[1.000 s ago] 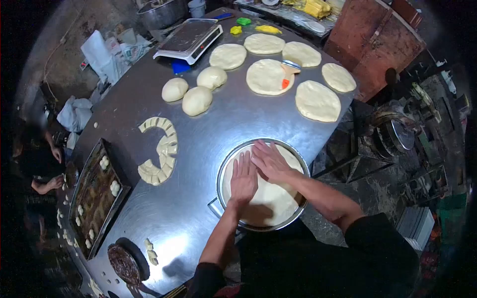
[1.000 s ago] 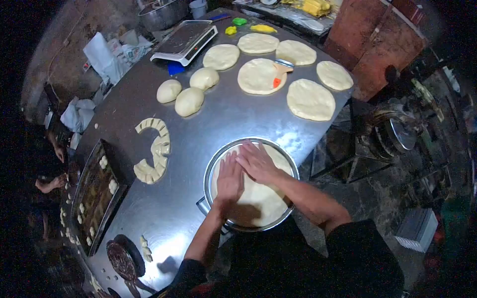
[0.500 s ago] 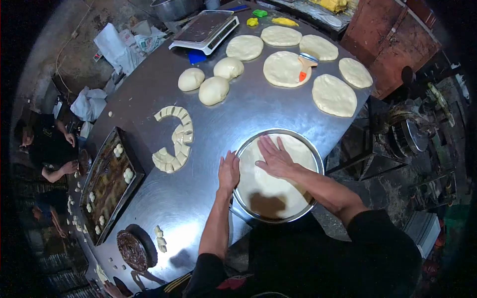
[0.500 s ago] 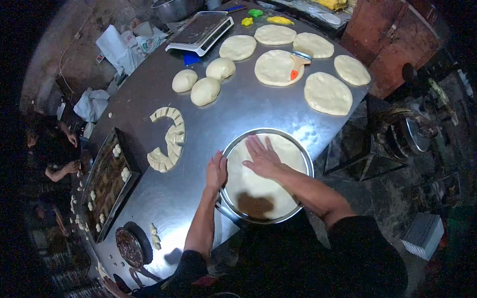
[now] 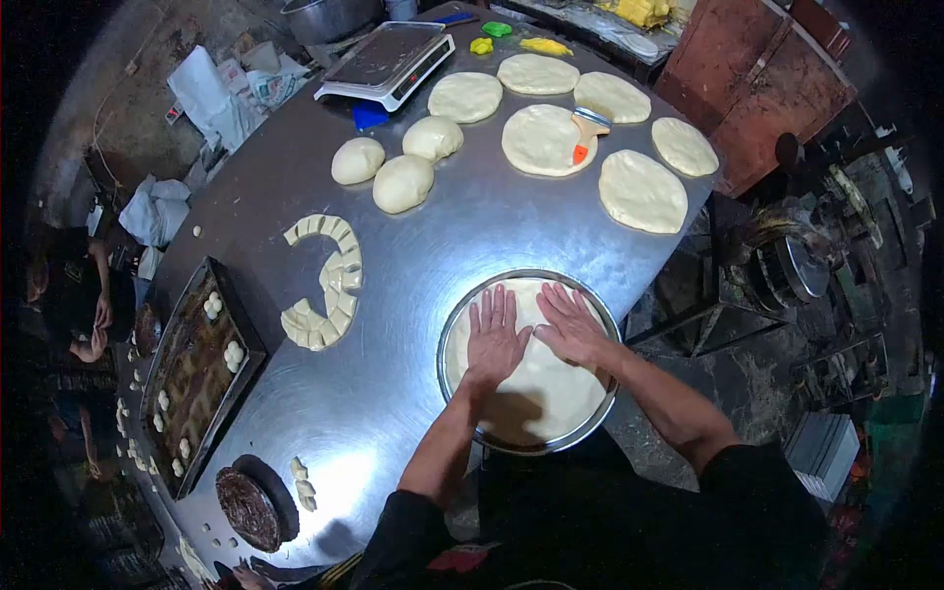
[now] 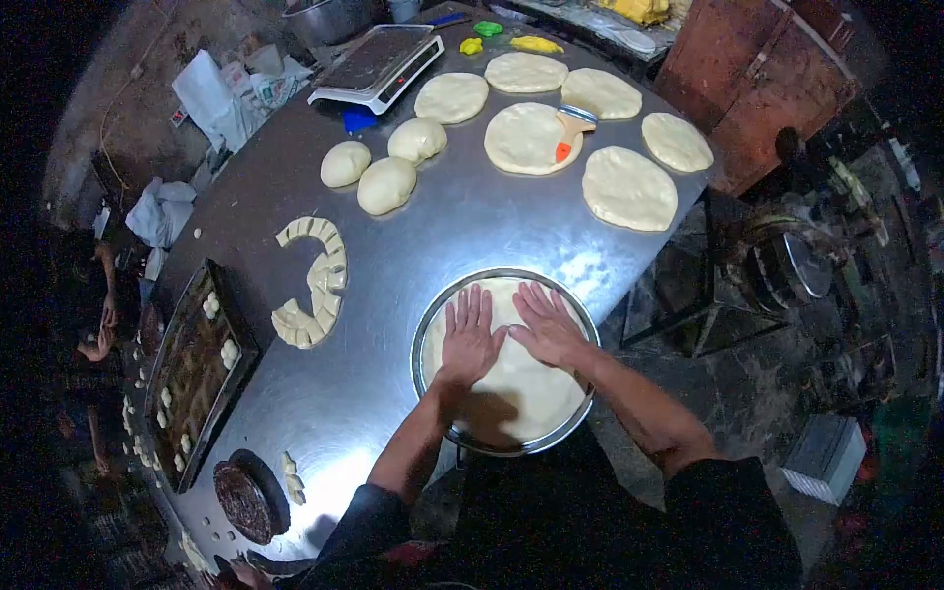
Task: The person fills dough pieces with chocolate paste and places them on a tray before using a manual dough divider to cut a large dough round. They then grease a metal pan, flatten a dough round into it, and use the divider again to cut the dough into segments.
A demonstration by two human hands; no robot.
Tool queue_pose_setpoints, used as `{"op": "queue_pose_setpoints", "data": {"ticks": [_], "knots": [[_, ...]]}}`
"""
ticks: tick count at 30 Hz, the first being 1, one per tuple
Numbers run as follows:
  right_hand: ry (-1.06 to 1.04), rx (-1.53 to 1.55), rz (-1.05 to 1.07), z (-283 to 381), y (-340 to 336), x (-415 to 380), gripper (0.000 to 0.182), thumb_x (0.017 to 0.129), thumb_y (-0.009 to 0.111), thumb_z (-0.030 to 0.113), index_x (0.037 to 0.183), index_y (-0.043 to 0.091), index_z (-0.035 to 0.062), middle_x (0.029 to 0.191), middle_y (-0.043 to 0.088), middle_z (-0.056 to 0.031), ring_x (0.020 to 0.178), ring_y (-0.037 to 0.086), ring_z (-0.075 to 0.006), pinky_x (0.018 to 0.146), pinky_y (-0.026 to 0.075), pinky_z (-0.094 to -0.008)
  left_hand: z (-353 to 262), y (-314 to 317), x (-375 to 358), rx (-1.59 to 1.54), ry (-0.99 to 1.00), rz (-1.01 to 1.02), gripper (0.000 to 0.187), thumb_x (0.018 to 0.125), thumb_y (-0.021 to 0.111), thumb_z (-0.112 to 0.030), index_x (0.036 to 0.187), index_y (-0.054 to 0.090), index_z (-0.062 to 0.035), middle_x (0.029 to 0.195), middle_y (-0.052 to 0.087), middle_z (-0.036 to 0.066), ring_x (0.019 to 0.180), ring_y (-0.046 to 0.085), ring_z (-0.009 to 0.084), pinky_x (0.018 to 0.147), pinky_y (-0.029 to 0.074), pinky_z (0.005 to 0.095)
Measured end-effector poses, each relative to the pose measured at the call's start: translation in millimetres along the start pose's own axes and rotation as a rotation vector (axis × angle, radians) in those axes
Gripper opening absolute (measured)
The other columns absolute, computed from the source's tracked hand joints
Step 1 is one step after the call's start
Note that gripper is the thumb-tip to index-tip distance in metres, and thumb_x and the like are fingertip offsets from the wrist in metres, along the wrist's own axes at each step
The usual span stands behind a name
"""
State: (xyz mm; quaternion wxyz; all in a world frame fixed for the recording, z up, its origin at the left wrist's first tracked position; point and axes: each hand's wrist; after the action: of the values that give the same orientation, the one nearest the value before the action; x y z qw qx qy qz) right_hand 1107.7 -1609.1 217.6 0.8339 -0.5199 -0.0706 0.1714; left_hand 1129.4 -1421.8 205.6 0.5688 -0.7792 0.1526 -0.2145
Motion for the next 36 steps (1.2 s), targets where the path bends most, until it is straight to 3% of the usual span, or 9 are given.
{"op": "queue_pose_setpoints", "data": {"ticks": [3,5,7,12,15,19,23,29,36], "knots": [[0.236,0.129,0.272,20,-36,24,0.058,0.092,0.047,0.034,0.136,0.039,-0.0024,0.145,0.031,-0.0243,0.137,0.027,-0.035,0.112,0.02,-0.0522,12,-24,2,-0.093,-0.044,0.099,0.052,0.092,0.052,-0.027,0.133,0.042,0.003,0.141,0.038,0.026,0.133,0.032,0.0414,0.109,0.025,0.0517],[0.255,0.221,0.071,41,-31,37,0.055,0.092,0.048,0.034,0.133,0.043,-0.0025,0.144,0.034,-0.0227,0.136,0.03,-0.0323,0.113,0.019,-0.0507,38,-58,-1,-0.605,-0.312,-0.074,0.046,0.092,0.051,-0.02,0.133,0.045,-0.0003,0.129,0.049,0.03,0.122,0.045,0.0437,0.105,0.032,0.0508],[-0.125,0.065,0.028,41,-1,51,0.054,0.092,0.048,0.034,0.133,0.043,-0.0024,0.143,0.035,-0.0218,0.135,0.031,-0.0316,0.112,0.021,-0.0493,63,-53,-10,-0.404,-0.304,-0.004,0.045,0.092,0.05,-0.015,0.134,0.044,-0.0031,0.129,0.051,0.026,0.122,0.046,0.041,0.105,0.033,0.0504],[-0.179,-0.094,-0.013,87,26,69,0.049,0.094,0.045,0.036,0.127,0.049,0.0004,0.139,0.042,-0.0173,0.134,0.033,-0.029,0.112,0.021,-0.0496,79,-38,-54,-0.421,-0.396,0.015,0.044,0.092,0.046,-0.009,0.136,0.043,-0.0056,0.129,0.053,0.023,0.122,0.048,0.0358,0.106,0.033,0.0483],[-0.198,0.323,0.347,99,11,74,0.053,0.095,0.043,0.041,0.128,0.051,0.0004,0.144,0.037,-0.0188,0.137,0.029,-0.0291,0.114,0.017,-0.0485,68,-42,-87,-0.39,-0.599,0.028,0.046,0.092,0.045,-0.009,0.137,0.041,-0.0027,0.133,0.05,0.022,0.125,0.047,0.0345,0.108,0.028,0.0506],[-0.262,-0.064,-0.091,44,25,45,0.064,0.095,0.04,0.044,0.138,0.035,-0.0043,0.148,0.03,-0.0196,0.141,0.022,-0.0293,0.115,0.013,-0.0485,29,-55,-83,0.124,-0.315,-0.263,0.05,0.088,0.047,-0.006,0.136,0.038,0.0053,0.131,0.049,0.026,0.12,0.048,0.041,0.105,0.03,0.0531],[-0.044,0.108,-0.007,40,-3,43,0.067,0.095,0.041,0.043,0.142,0.029,-0.0037,0.152,0.022,-0.0204,0.143,0.015,-0.0303,0.115,0.008,-0.0487,29,-20,-18,-0.044,0.07,0.008,0.057,0.093,0.047,-0.027,0.14,0.033,0.0029,0.143,0.037,0.024,0.136,0.031,0.0371,0.114,0.02,0.0467],[0.051,-0.02,0.112,17,1,22,0.069,0.097,0.03,0.048,0.144,0.025,-0.0032,0.154,0.016,-0.02,0.144,0.01,-0.0291,0.116,0.005,-0.0473,24,-1,-18,0.101,-0.067,0.093,0.068,0.096,0.04,-0.041,0.147,0.02,-0.0005,0.151,0.022,0.021,0.141,0.019,0.0341,0.115,0.016,0.0453],[0.01,-0.108,0.067,8,-10,-6,0.071,0.095,0.036,0.049,0.145,0.025,-0.0018,0.154,0.014,-0.0198,0.144,0.005,-0.0335,0.116,0.004,-0.0463,56,-62,-9,-0.333,-0.234,-0.095,0.039,0.091,0.051,-0.016,0.128,0.051,-0.0032,0.13,0.052,0.022,0.126,0.043,0.0401,0.108,0.031,0.0481]]}}
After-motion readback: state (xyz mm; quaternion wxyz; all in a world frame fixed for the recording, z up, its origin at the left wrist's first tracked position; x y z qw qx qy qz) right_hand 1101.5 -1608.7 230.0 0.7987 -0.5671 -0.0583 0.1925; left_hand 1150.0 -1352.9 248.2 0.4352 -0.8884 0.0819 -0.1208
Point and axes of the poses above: each hand's wrist, its own x-axis towards the middle knuckle, its own y-axis out of the palm, z = x × y
